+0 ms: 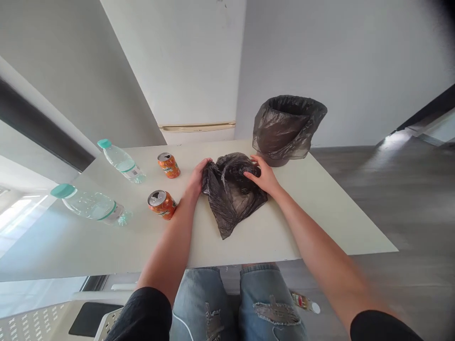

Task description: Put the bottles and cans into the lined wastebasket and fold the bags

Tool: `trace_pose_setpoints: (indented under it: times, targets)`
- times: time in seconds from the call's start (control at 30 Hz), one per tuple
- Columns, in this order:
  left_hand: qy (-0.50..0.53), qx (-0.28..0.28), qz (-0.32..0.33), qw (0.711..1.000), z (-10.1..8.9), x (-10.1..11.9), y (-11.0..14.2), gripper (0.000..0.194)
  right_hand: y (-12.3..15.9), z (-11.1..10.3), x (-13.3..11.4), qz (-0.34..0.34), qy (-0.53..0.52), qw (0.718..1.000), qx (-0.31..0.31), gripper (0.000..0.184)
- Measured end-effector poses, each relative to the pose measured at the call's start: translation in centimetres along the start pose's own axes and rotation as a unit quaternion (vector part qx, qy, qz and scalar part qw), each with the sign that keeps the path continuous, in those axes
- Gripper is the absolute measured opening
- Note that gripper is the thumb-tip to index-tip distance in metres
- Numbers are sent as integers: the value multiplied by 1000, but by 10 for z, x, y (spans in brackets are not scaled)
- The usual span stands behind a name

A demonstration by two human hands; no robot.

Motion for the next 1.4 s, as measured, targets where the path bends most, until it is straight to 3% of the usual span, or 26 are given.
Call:
trace_pose_setpoints:
  times: [0.13,0.2,0.3,0.4,0.5,0.6,0.8,0.93,1.1,1.27,1.4]
  targets:
    - [9,-16,8,1000,2,-1,-2,36,-5,-1,18,73,-63,995,19,33]
    - [-20,-17,50,998,3,0,-3,38,-6,0,24,111,-157,980,51,33]
    - [-57,5,105,993,2,0,-4,45,-9,4,29,156,-328,927,92,27]
    - [-91,30,130,987,1,-2,-4,54,-12,5,30,158,-394,899,105,33]
    - [-115,38,140,983,1,-3,-3,47,-14,2,31,144,-377,909,101,32]
    - [-117,24,126,985,3,-4,-2,42,-14,0,33,139,-356,918,102,20]
    - [-86,20,100,991,4,-6,-1,48,-13,-2,35,117,-332,929,115,16]
    - [-51,63,103,991,-8,-7,-7,40,-15,-3,34,87,-294,946,108,13]
    - [-1,99,76,992,-28,-11,-18,35,-16,-12,28,36,-261,954,144,14]
    - [35,104,45,993,-37,-17,-25,33,-12,-14,24,69,-270,948,154,12]
    - [4,97,58,994,-38,-18,-27,35,-10,-14,14,75,-269,951,135,16]
Point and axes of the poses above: each hand's wrist, its own y-axis away from the middle knuckle, its own z-axis out of the palm, x = y × z, the point moved 4 cm from there along -y, towards the middle knuckle, and after that the axes turned 4 degrees about -y, right-handed, at the moved point
